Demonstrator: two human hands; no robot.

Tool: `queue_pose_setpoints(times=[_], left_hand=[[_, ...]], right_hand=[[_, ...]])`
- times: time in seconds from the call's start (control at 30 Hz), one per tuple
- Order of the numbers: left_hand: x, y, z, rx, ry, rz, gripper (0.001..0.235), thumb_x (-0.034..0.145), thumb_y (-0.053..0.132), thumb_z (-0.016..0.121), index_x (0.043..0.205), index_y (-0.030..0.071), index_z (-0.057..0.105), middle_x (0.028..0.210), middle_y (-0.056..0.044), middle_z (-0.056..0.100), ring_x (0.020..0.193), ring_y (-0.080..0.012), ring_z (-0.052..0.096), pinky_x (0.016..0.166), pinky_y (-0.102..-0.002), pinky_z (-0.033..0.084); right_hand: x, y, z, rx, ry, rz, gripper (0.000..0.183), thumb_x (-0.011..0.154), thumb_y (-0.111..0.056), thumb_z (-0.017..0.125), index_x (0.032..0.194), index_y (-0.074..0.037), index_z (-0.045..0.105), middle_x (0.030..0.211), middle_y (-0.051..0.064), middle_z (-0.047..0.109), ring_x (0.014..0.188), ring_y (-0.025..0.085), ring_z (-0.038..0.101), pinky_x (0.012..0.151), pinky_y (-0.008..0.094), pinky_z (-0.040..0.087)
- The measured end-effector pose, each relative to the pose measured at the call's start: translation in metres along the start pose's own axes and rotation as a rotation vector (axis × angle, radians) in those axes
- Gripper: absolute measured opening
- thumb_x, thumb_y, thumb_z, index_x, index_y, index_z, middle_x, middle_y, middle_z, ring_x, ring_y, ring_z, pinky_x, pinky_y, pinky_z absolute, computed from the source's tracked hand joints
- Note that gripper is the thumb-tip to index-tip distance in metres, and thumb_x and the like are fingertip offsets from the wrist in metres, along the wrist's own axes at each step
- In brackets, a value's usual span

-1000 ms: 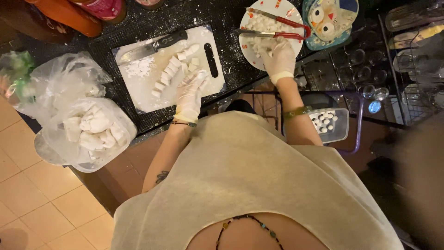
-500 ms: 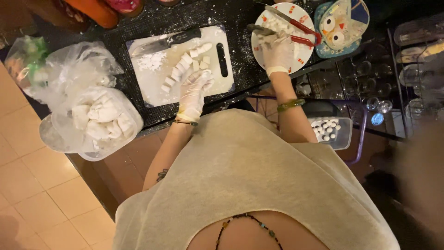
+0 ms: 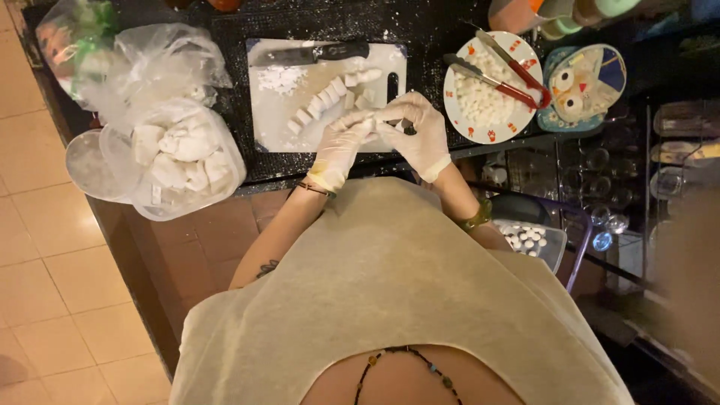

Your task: Cutting dough into small pieces and rolling them into balls on a cutting board.

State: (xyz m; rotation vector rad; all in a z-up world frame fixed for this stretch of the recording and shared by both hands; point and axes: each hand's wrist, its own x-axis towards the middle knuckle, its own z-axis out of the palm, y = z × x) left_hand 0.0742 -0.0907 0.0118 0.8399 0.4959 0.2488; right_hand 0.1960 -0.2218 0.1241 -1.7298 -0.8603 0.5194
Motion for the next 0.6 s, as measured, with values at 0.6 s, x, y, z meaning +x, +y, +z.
queue_pose_setpoints(times=[0.6], left_hand=[[-0.009, 0.019, -0.013, 0.027, -0.019, -0.027, 0.022, 0.099, 0.009, 0.070, 0.117, -0.003, 0.075, 0.102, -0.010, 0.078, 0.093, -0.0189, 0.072, 0.088, -0.032, 0.060]], right_hand=[[0.001, -0.024, 0.011, -0.633, -0.072, -0.338, 0.043, 0.087, -0.010, 0.080, 0.129, -0.019, 0.078, 0.104, 0.008, 0.062, 0.101, 0.032, 0.056, 0.091, 0.043, 0.047]])
